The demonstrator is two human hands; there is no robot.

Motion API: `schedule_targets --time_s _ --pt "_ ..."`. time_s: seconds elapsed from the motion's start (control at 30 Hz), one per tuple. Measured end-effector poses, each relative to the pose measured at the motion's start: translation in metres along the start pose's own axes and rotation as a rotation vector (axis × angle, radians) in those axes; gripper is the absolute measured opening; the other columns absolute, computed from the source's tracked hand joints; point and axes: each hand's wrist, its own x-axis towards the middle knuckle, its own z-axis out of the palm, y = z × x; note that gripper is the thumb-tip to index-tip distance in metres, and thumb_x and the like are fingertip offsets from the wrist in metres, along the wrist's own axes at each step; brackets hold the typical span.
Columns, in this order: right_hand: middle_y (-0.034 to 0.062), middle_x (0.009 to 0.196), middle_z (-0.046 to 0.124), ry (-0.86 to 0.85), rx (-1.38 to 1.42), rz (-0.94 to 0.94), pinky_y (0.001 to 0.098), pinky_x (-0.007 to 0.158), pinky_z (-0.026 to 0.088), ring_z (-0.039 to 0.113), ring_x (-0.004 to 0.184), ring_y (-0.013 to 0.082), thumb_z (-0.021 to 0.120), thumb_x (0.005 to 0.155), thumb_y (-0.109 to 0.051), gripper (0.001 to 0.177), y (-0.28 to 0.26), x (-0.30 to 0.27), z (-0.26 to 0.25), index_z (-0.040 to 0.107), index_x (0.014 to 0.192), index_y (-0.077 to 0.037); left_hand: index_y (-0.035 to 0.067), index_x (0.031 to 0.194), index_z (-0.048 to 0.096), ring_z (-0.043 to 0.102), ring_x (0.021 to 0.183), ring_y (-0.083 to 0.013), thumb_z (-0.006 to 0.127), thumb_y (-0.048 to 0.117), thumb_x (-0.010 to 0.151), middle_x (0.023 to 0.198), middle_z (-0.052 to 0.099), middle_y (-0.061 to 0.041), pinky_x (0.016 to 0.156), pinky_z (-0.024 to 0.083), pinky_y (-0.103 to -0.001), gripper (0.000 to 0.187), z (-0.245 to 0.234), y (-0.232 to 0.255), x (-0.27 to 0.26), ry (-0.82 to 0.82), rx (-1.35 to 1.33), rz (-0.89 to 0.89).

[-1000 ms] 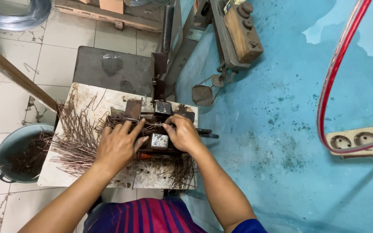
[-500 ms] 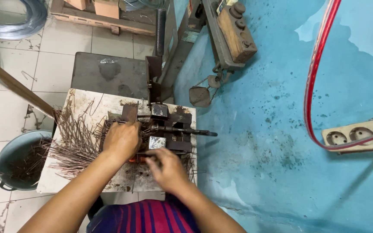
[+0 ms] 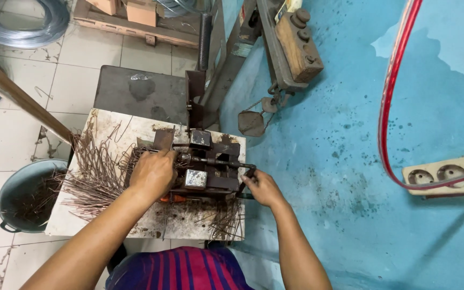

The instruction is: Operating a manual machine to process thin metal wires by feeding them into the device and turning a crank handle.

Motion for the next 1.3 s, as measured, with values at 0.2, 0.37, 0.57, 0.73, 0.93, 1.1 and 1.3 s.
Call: schedule_targets --time_s 0.2,0.37,0.57,0.73,0.93,1.1,1.3 --pt "0.0199 0.089 0.075 0.103 -0.149 -0.176 0.0475 0.078 0.057 0.072 0.092 0.0381 0.068 0.093 -0.031 0.028 0.052 0.04 0.022 0.074 0.101 -0.004 0.003 0.149 0.04 0.073 0.091 -0.0426 0.059 0.001 0.081 0.102 0.072 -0.024 0.079 0.049 -0.049 0.071 -0.032 0.009 -0.011 -0.018 -0.154 -0.002" --pt "0.034 0.141 0.049 0.188 0.012 -0.375 0.0568 0.113 0.037 0.044 0.133 0.0506 0.062 0.084 0.006 0.074 0.001 0.021 0.022 0.034 0.152 0.003 0.003 0.152 0.039 0.072 0.088 -0.0405 0.064 -0.004 0.083 0.101 0.072 -0.025 0.079 0.048 -0.045 0.074 -0.045 0.017 -0.01 -0.023 -0.208 -0.022" --pt "0.0273 0.113 0.056 0.057 -0.073 -0.293 0.0529 0.098 0.042 0.054 0.114 0.046 0.061 0.084 -0.009 0.045 0.059 0.034 0.041 0.049 0.127 0.001 0.01 0.155 0.039 0.072 0.088 -0.0366 0.066 0.001 0.084 0.103 0.073 -0.022 0.081 0.047 -0.044 0.076 -0.048 0.019 -0.01 -0.056 -0.165 -0.029" --pt "0.0224 0.092 0.069 -0.06 -0.117 -0.229 0.0531 0.083 0.053 0.067 0.097 0.0435 0.073 0.075 -0.021 0.04 0.066 0.008 0.051 0.062 0.108 -0.003 0.008 0.156 0.038 0.072 0.089 -0.0364 0.061 0.006 0.088 0.102 0.074 -0.024 0.084 0.05 -0.043 0.072 -0.063 0.022 -0.013 -0.056 -0.252 -0.06" --pt "0.027 0.149 0.045 -0.181 -0.458 -0.093 0.0655 0.118 0.017 0.037 0.143 0.0431 0.069 0.086 -0.032 0.085 0.067 -0.015 0.078 0.031 0.152 0.006 0.015 0.14 0.058 0.073 0.096 -0.0398 0.063 0.036 0.088 0.102 0.075 -0.021 0.086 0.053 -0.049 0.056 -0.072 0.006 0.038 0.147 -0.237 -0.068" --pt "0.0175 0.159 0.031 -0.346 -0.36 -0.009 0.0521 0.121 0.019 0.025 0.149 0.0369 0.057 0.099 -0.025 0.065 0.063 -0.051 0.058 0.029 0.154 -0.005 0.009 0.148 0.046 0.05 0.127 -0.0393 0.065 0.04 0.09 0.134 0.051 -0.019 0.105 0.041 -0.05 0.068 -0.094 0.005 0.134 0.516 -0.554 -0.07" --pt "0.0133 0.143 0.05 -0.348 -0.358 -0.046 0.0495 0.111 0.03 0.042 0.135 0.0341 0.055 0.096 -0.015 0.046 0.017 -0.106 -0.007 0.048 0.142 -0.008 0.016 0.143 0.051 0.057 0.128 -0.0288 0.064 0.048 0.084 0.139 0.062 -0.008 0.103 0.043 -0.038 0.069 -0.129 0.018 0.216 0.326 -0.818 -0.152"
